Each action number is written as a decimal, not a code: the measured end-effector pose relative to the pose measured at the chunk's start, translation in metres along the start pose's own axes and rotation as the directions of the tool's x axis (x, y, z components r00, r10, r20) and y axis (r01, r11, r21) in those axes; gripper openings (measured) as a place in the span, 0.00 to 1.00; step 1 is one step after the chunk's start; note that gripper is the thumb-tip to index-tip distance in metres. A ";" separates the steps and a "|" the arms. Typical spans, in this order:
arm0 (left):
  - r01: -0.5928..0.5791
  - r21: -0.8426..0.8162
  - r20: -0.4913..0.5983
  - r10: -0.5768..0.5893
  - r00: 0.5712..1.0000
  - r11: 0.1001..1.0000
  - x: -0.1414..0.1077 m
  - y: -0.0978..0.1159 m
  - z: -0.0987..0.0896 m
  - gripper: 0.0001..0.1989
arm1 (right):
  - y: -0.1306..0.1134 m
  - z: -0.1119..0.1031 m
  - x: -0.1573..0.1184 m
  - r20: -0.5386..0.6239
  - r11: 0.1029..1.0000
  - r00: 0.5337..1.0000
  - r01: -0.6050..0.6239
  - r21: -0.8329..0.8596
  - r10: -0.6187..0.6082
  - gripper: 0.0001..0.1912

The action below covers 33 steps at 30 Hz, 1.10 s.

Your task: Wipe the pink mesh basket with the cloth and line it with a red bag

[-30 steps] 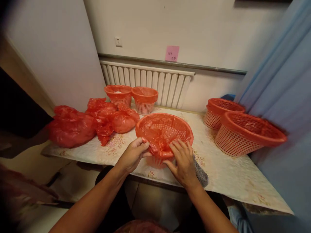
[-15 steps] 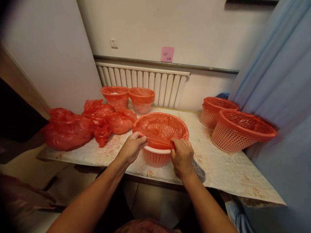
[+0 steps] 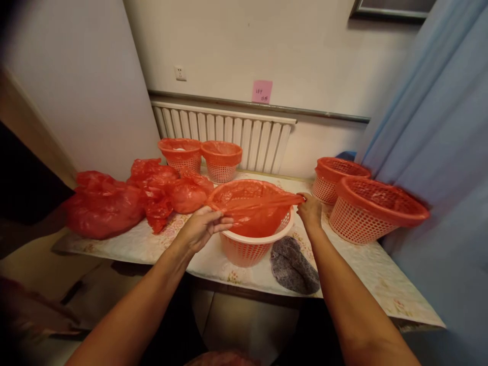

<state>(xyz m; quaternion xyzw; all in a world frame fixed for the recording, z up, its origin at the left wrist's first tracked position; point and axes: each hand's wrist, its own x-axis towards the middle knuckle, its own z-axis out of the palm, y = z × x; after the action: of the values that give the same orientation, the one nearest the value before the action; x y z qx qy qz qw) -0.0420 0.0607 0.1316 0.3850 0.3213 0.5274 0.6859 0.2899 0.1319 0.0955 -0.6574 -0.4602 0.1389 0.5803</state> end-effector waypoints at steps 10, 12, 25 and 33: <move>0.096 0.015 -0.288 -0.088 0.953 0.995 0.052 0.003 -0.062 0.08 | -0.028 0.049 0.047 0.193 0.857 0.978 -0.170 0.487 0.084 0.17; 0.146 -0.017 -0.222 -0.146 0.964 0.989 0.063 0.005 -0.067 0.05 | -0.036 0.059 0.050 0.260 0.829 0.964 -0.188 0.527 0.053 0.17; -0.341 0.328 -0.370 0.452 0.812 0.881 0.093 0.028 -0.046 0.08 | -0.107 0.093 0.010 0.384 0.776 0.862 0.017 0.631 -0.331 0.13; -0.617 0.395 0.228 0.578 0.784 0.681 0.075 0.051 0.032 0.03 | -0.149 0.098 -0.054 0.433 0.778 0.654 0.446 0.442 -0.621 0.08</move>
<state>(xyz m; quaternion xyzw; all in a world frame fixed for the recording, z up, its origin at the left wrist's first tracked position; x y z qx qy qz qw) -0.0209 0.1353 0.1889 0.6380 0.2614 0.6161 0.3807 0.1245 0.1381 0.1812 -0.3253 -0.7564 0.2123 0.5263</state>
